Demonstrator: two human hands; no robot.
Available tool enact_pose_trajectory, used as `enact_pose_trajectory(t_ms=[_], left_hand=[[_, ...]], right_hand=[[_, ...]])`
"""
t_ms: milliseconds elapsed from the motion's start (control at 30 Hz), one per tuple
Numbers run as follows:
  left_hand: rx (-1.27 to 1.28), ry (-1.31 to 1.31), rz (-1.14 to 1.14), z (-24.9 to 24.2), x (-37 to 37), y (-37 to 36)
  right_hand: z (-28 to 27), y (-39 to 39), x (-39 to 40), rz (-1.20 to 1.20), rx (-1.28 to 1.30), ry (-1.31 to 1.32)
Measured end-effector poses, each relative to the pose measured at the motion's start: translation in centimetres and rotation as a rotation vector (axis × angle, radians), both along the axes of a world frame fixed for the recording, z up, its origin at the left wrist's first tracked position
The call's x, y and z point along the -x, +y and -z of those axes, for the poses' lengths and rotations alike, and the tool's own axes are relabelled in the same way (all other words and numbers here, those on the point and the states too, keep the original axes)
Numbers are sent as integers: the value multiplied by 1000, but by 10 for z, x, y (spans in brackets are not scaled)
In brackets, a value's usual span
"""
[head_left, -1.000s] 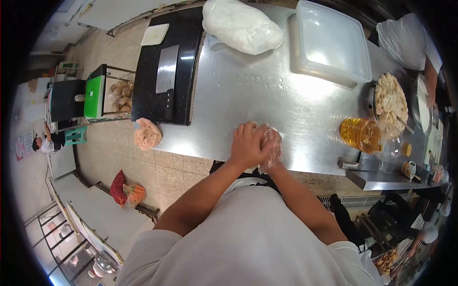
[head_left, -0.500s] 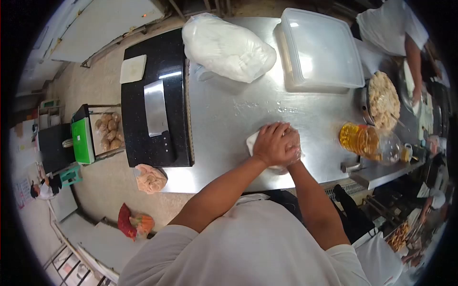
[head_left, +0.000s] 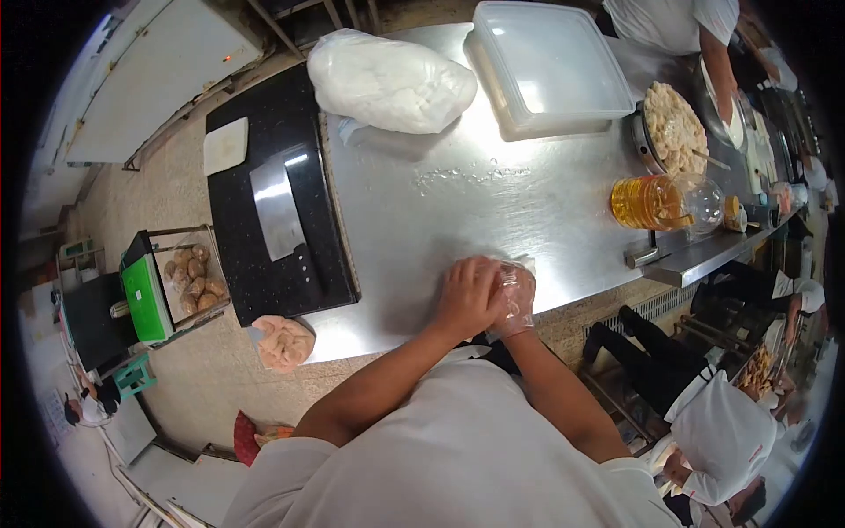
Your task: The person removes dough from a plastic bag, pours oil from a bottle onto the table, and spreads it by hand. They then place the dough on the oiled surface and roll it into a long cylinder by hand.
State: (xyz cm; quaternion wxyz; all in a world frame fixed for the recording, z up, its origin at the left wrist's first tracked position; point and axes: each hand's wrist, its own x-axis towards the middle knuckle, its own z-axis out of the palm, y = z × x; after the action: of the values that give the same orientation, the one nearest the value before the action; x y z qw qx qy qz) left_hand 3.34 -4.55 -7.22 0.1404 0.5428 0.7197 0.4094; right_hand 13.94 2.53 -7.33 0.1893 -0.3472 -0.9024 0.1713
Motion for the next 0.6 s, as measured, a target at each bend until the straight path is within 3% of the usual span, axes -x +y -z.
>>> enact_pose_trajectory(t_ms=[33,100,233,433,600], left_hand=[[17,-7,8,1,2,8],[-73,30,244,2,3,25],[59,-3,217,15,-9,64],[-33,109,167,31,-36,139],[-101,80,181,27,-32,158]], right_hand=[[9,2,0,-5,11,-19],[26,12,-2,-15,37,-40],[47,51,-11,-53,58,-45],[57,121,-36,-65,-6,-92],[42,150,-31,-10,-130,-146]])
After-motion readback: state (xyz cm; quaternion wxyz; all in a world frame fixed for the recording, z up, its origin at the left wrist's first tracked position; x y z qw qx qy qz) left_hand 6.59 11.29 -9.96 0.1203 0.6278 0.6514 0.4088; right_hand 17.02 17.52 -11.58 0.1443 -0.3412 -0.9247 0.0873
